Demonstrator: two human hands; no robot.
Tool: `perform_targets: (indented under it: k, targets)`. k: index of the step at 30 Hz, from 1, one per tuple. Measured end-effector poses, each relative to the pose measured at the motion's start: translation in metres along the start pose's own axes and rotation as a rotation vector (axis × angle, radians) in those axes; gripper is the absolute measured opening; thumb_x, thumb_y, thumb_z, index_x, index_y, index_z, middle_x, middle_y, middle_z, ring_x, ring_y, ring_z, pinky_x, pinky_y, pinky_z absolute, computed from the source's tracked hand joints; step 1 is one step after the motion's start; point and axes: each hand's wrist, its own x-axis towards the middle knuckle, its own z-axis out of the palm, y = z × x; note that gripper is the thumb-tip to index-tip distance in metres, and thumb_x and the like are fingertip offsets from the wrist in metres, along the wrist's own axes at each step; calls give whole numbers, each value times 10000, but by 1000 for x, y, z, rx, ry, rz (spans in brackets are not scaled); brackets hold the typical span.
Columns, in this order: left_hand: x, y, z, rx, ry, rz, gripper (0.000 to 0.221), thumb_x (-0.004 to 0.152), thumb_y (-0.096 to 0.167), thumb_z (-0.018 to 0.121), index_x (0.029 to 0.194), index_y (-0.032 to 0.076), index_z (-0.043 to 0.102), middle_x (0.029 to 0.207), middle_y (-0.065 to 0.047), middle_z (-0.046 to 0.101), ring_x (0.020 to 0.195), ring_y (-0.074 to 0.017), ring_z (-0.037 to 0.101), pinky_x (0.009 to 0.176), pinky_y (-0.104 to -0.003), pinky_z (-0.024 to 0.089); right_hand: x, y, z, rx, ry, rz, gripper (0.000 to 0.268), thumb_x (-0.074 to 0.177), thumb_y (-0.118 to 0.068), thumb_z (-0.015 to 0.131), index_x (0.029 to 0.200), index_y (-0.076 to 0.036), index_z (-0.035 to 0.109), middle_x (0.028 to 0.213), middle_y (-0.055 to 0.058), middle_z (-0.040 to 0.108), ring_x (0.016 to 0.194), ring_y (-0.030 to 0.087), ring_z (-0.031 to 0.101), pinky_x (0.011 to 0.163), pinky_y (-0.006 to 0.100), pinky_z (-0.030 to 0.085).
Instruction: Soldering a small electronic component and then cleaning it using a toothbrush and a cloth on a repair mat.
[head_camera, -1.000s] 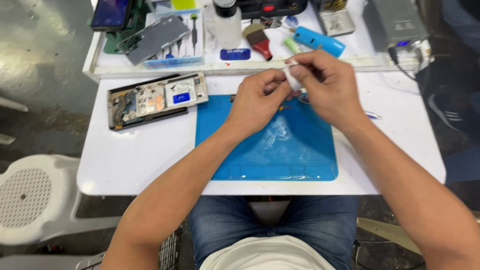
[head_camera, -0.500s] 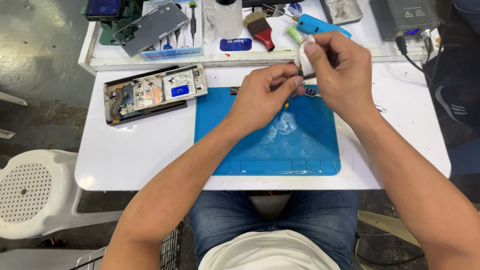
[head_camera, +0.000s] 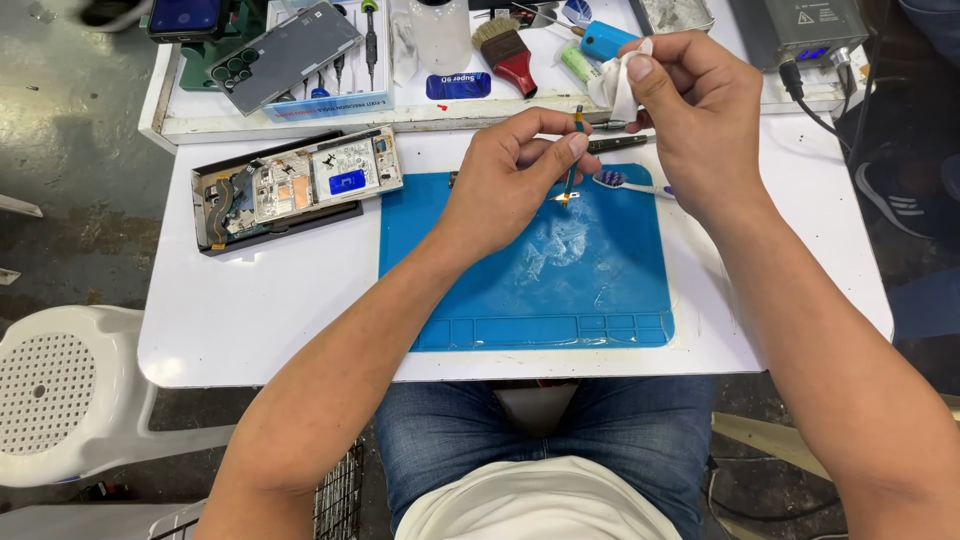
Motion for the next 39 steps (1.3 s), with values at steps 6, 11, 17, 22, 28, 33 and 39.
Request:
perform_targets:
  k: [6,11,17,22,28,33,39]
  targets:
    - [1,3,-2,-18,36,-45,266,980,325,629,1106,93,660,911,-95,832,852,-100,750,828,-273,608,-2,-2,1,-11,-42,-23,221,1131,-235,661,1180,-22,695,1002,47,701,807,96,610,689,240,589]
    - [1,2,-2,-11,50,-96,262,967,313,639,1116,98,666,906,-94,840,846,-99,772,779,-260,601,-2,-2,3,-37,-44,6,212,1136,-252,661,1189,-54,716,829,-12,583,758,66,535,671,229,556]
    - [6,23,-39,456,98,498,154,1075,235,566,1144,148,672,1044,-5,670,775,-110,581,703,-263,486,-11,23,-7,-434,-93,-374,116,1298,43,654,1340,115,734,1158,188,720,924,208,583,817,343,461]
    - [-50,82,-114,580,126,378,180,1123,182,571,1258,82,638,1161,-84,722,928,-173,738,831,-264,678,-12,23,-11,-433,-148,-424,135,1310,98,646,1354,197,728,1201,263,730,967,265,617,818,360,493]
    - [-107,59,-201,1071,530,-139,242,1047,184,668,1276,114,707,817,0,671,757,-163,617,755,-392,502,-11,12,0,-423,-186,-406,132,1250,69,689,1333,155,743,1006,162,679,792,204,533,674,335,420]
    - [-120,36,-219,1112,526,-366,294,1039,261,640,1286,133,733,835,-6,712,712,-223,626,753,-452,472,-13,9,1,-458,-222,-359,164,1212,-20,695,1305,102,752,962,131,695,777,201,562,675,332,448]
    - [-119,23,-215,1286,454,-102,329,1096,278,769,1304,24,751,952,-39,744,749,-224,637,709,-470,496,-7,32,-16,-568,-242,-462,149,1272,-9,712,1296,128,766,1071,174,743,825,229,598,688,366,461]
